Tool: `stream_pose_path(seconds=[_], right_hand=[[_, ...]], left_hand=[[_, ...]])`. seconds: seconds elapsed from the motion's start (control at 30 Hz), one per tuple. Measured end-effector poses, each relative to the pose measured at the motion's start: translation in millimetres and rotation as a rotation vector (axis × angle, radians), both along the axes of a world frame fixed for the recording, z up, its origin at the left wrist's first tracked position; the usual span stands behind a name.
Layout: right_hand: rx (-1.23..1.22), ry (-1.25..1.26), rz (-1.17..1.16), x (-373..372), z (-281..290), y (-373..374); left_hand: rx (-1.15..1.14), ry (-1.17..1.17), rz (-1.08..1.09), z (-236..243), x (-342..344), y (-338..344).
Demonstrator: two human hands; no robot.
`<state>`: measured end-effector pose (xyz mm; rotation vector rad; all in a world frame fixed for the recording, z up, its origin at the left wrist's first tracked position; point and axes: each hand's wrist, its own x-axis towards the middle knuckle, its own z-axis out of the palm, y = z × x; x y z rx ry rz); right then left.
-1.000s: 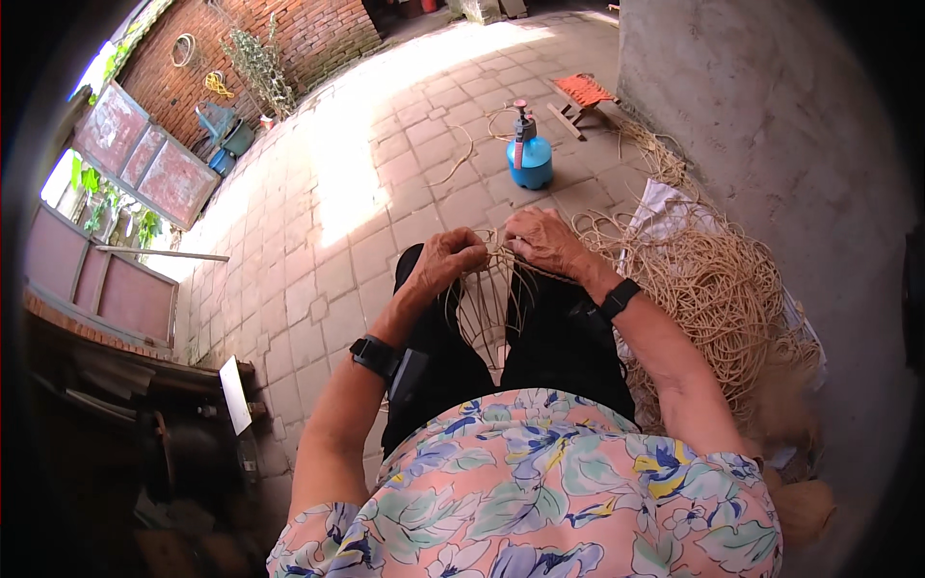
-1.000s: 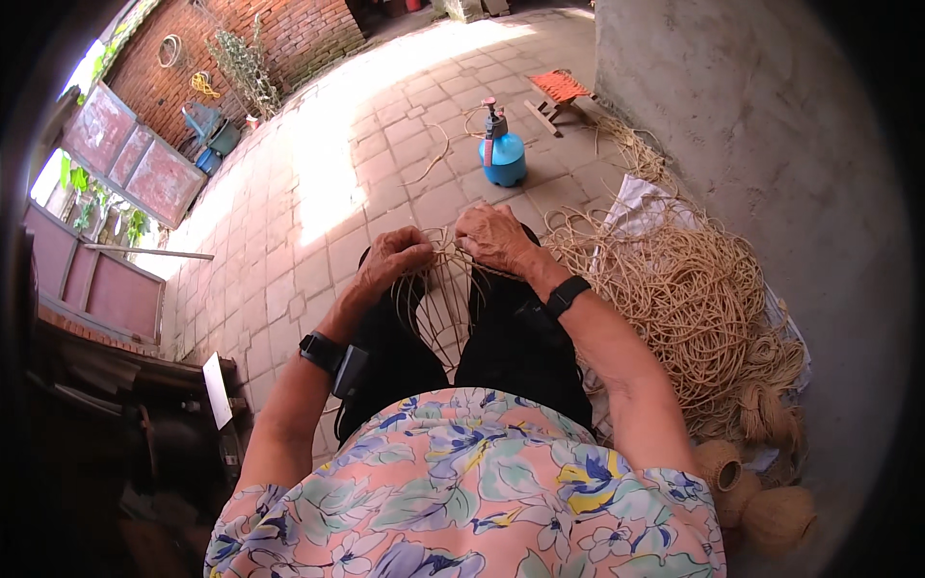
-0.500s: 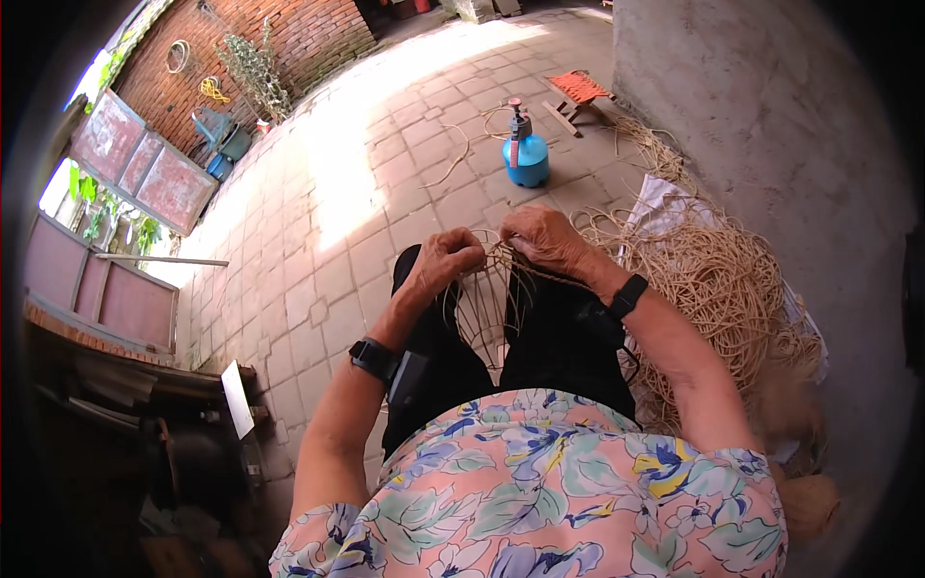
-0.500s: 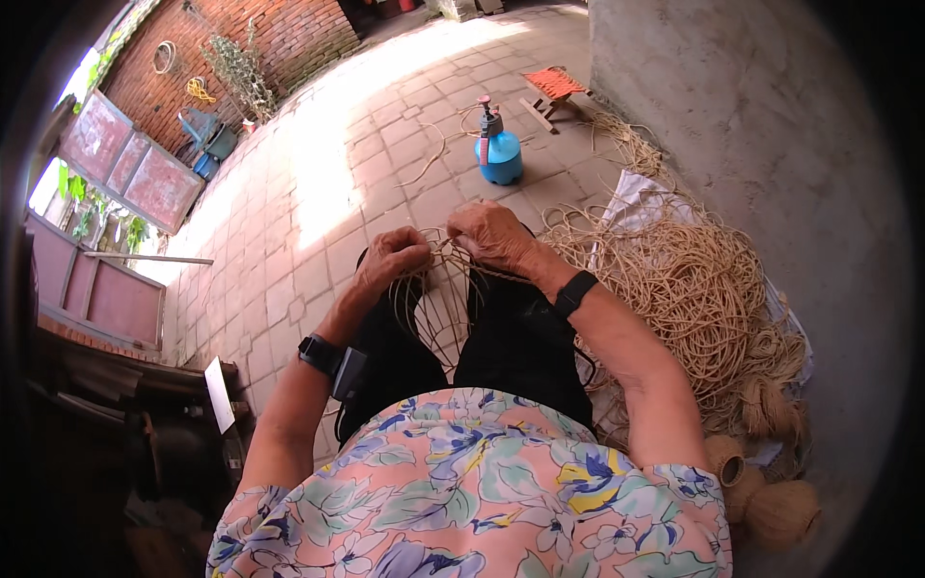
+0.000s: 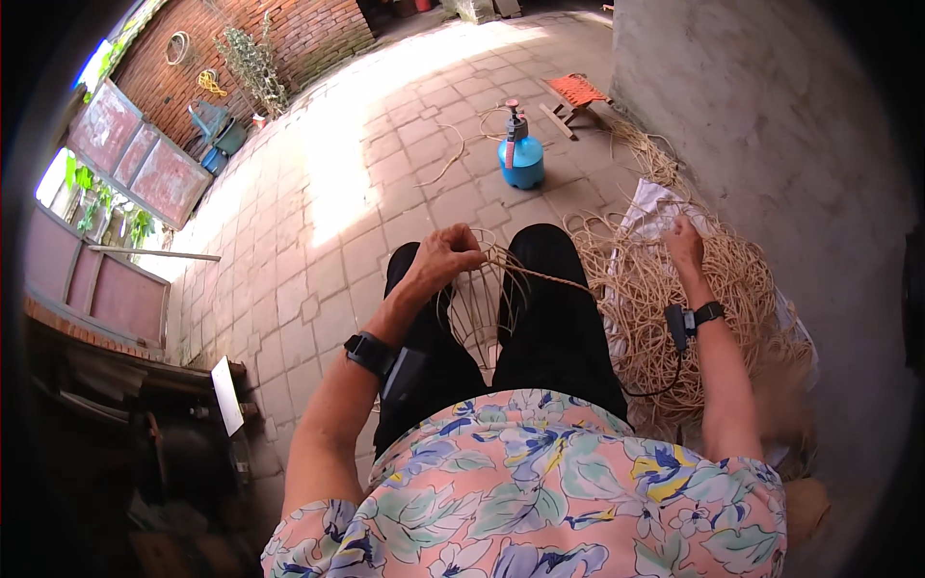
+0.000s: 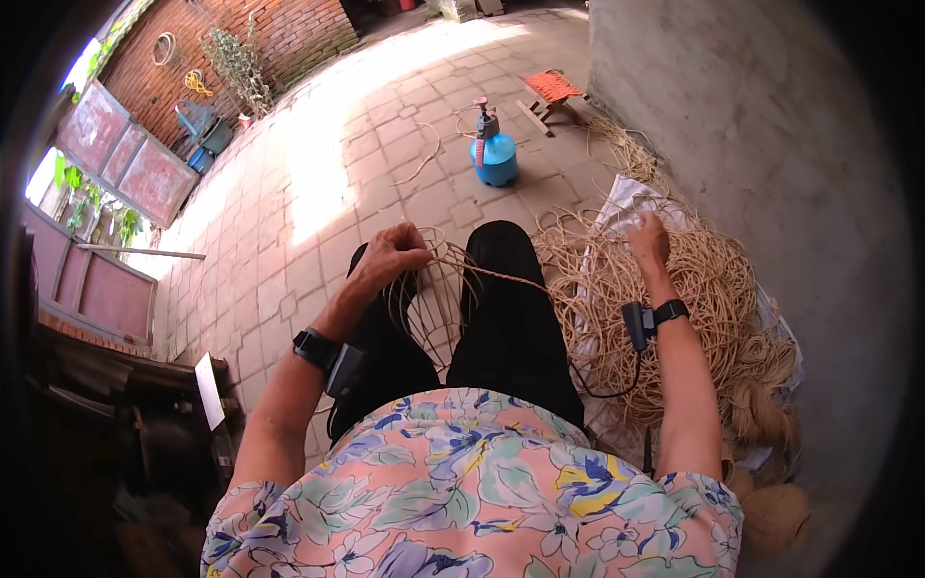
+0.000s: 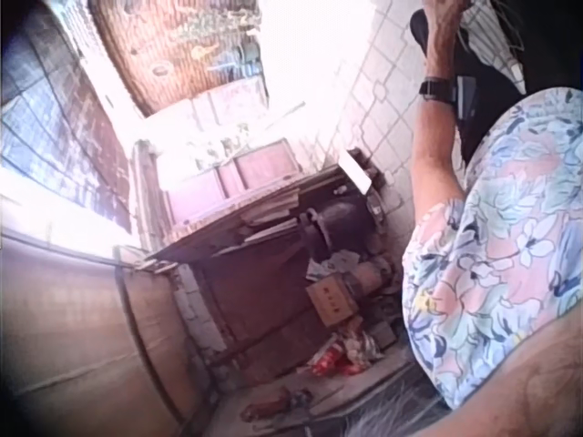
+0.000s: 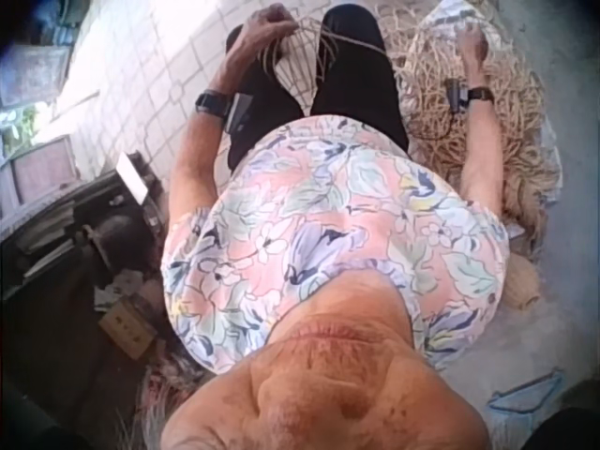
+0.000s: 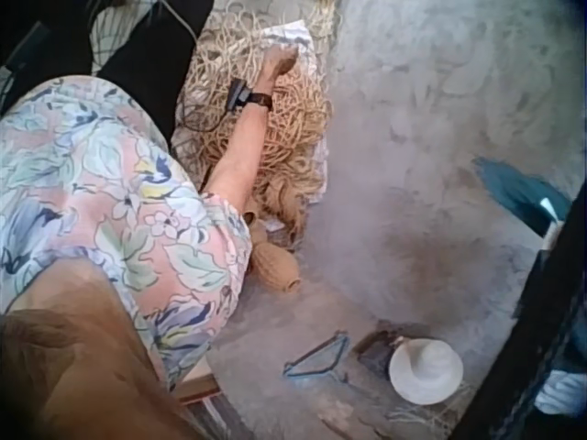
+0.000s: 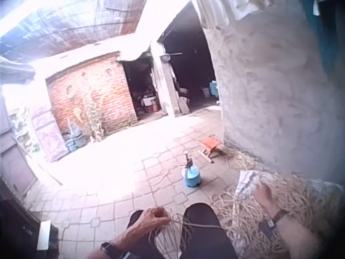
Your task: Weaving a basket or net-like structure using long plant fibers or rope.
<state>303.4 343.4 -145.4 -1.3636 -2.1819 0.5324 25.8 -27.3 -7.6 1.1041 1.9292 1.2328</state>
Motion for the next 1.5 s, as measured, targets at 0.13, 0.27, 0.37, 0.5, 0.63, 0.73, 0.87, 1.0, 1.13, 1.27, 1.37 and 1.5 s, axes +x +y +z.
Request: stream_pose_path(seconds=[0.13, 0.27, 0.37, 0.5, 0.63, 0.73, 0.87, 1.0, 1.13, 1.27, 1.37, 1.5], right_hand=[[-0.229, 0.380, 0.708, -56.3, 87.8, -146.6], [-0.185, 0.110, 0.941, -66.4, 107.5, -211.2], [-0.164, 0.041, 0.959, -70.8, 108.8, -222.8], [-0.095, 0.060, 0.935, -88.5, 108.8, -233.3], [-0.012, 0.117, 0.854, -107.1, 105.6, -233.0], [0.017, 0.155, 0.839, -115.5, 108.0, -236.9], [-0.019, 0.136, 0.858, -113.3, 113.6, -234.1], [-0.096, 0.380, 0.739, -119.8, 125.3, -220.4], [-0.080, 0.452, 0.924, -134.9, 127.9, -218.6], [-0.141, 0.448, 1.005, -144.2, 125.1, -219.2], [-0.138, 0.495, 1.028, -146.4, 126.3, -223.6], [-0.043, 0.568, 0.982, -150.9, 123.2, -231.7]], left_hand=[[-0.045, 0.156, -0.022, 0.9, 0.1, 7.4], [-0.069, 0.538, 0.043, 10.7, 17.3, 14.6], [-0.005, 0.732, 0.035, 7.7, 23.7, 16.8], [-0.035, 1.067, 0.028, 3.6, 33.0, 18.7], [-0.316, 1.079, 0.010, 8.3, 37.9, 24.7], [-0.210, 1.011, 0.083, 5.4, 35.2, 22.8], [-0.018, 0.389, 0.096, 8.6, 24.8, 14.8], [0.151, -0.222, 0.087, 21.9, 15.2, 4.1], [0.220, -0.262, -0.001, 25.2, 16.3, -1.2], [0.224, -0.300, -0.031, 17.9, 7.9, -5.3], [0.152, -0.152, -0.062, 12.7, 5.1, -3.8], [0.105, 0.294, -0.061, 10.7, 11.9, 0.0]])
